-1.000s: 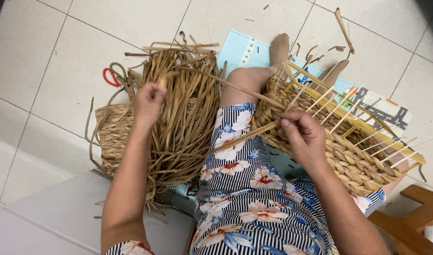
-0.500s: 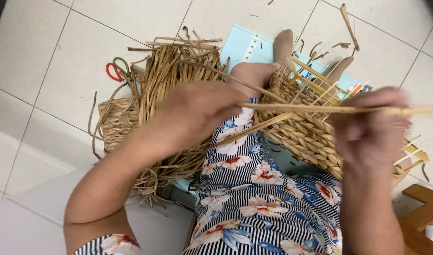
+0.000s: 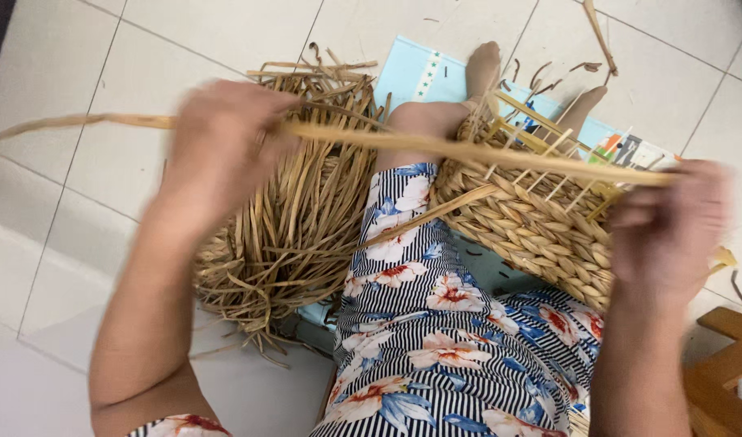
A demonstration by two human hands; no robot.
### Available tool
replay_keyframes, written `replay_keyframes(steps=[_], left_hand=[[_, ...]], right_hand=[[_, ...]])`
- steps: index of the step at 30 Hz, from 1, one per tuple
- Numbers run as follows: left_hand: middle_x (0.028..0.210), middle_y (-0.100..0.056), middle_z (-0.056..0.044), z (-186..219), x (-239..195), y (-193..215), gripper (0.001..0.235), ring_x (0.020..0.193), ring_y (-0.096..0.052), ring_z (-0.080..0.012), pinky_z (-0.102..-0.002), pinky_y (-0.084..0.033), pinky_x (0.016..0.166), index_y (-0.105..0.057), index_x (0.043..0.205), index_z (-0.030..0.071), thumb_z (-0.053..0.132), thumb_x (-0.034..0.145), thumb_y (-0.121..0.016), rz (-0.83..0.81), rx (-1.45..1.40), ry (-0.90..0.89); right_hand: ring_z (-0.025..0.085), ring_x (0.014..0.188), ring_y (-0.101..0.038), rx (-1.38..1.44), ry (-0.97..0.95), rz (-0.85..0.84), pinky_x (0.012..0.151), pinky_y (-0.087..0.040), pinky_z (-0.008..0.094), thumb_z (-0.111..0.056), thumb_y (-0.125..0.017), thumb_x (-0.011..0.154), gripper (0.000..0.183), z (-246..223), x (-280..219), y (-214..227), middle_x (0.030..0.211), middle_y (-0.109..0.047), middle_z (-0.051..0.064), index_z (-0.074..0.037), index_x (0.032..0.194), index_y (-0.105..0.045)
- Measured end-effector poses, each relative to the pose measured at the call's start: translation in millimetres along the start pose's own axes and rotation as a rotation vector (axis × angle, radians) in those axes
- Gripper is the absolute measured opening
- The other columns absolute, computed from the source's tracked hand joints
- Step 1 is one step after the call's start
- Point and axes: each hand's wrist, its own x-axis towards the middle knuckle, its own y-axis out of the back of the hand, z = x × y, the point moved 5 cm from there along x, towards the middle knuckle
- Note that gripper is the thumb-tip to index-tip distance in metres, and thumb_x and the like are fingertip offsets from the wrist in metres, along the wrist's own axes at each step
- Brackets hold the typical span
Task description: The person weaves a basket by hand, threading and wrapping long strips of dried plant material around a structured frame.
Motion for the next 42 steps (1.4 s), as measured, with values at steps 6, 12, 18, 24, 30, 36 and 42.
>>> replay_keyframes(steps=[6,12,18,24,30,36,42], left_hand=[[0.104,-0.074,-0.008,97,29,-142,0.037,0.097,-0.071,-0.0230,-0.041,-0.056,0.086,-0.069,0.127,0.010,0.027,0.094,-0.078,-0.088,-0.530,-0.190],[0.094,-0.070,-0.007,96,43,-177,0.021,0.088,-0.069,-0.0262,-0.041,-0.054,0.072,-0.071,0.113,0.014,0.020,0.093,-0.075,-0.080,-0.605,-0.202],[0.093,-0.061,-0.006,73,54,-186,0.008,0.088,-0.065,-0.0239,-0.040,-0.052,0.071,-0.069,0.096,0.010,0.013,0.089,-0.073,-0.150,-0.439,-0.149],[0.092,-0.062,-0.005,77,64,-202,0.011,0.086,-0.064,-0.0228,-0.039,-0.052,0.073,-0.071,0.094,0.013,0.023,0.094,-0.075,-0.253,-0.378,-0.092],[0.095,-0.064,-0.011,99,63,-214,0.032,0.086,-0.063,-0.0311,-0.045,-0.051,0.072,-0.070,0.109,0.005,0.015,0.079,-0.077,-0.161,-0.471,-0.178],[0.101,-0.060,-0.013,112,65,-219,0.012,0.101,-0.057,-0.0333,-0.047,-0.048,0.085,-0.068,0.088,0.003,0.011,0.080,-0.072,0.000,-0.115,-0.313],[0.113,-0.059,-0.010,106,44,-204,0.020,0.109,-0.055,-0.0310,-0.045,-0.045,0.091,-0.071,0.105,0.006,0.010,0.086,-0.068,0.100,-0.211,-0.320]], right_hand=[[0.013,0.079,-0.072,-0.411,-0.299,-0.305,0.071,-0.064,0.030,-0.003,-0.056,0.105,0.014,83,-33,-123,0.095,-0.072,0.009,-0.004,0.117,-0.063],[0.010,0.087,-0.069,-0.560,-0.168,-0.255,0.077,-0.060,0.026,-0.002,-0.059,0.106,0.015,74,-24,-113,0.101,-0.068,0.006,-0.001,0.121,-0.057],[0.013,0.085,-0.069,-0.860,-0.333,-0.199,0.076,-0.060,0.026,-0.003,-0.057,0.102,0.028,55,11,-115,0.102,-0.071,0.006,-0.008,0.129,-0.063],[0.023,0.089,-0.071,-1.376,0.213,-0.443,0.077,-0.057,0.034,-0.002,-0.072,0.095,0.011,61,-4,-129,0.098,-0.071,0.013,-0.006,0.106,-0.071],[0.028,0.089,-0.069,-1.340,0.543,-0.422,0.070,-0.058,0.033,0.000,-0.076,0.090,0.019,79,-47,-113,0.110,-0.063,0.029,0.001,0.107,-0.067],[0.030,0.106,-0.071,-1.402,0.622,-0.450,0.082,-0.061,0.036,0.002,-0.065,0.094,0.011,59,-23,-126,0.115,-0.072,0.018,-0.004,0.103,-0.064],[0.008,0.061,-0.066,-0.961,-0.214,-0.209,0.052,-0.053,0.026,-0.005,-0.064,0.099,0.004,76,18,-110,0.077,-0.070,0.003,-0.003,0.102,-0.067]])
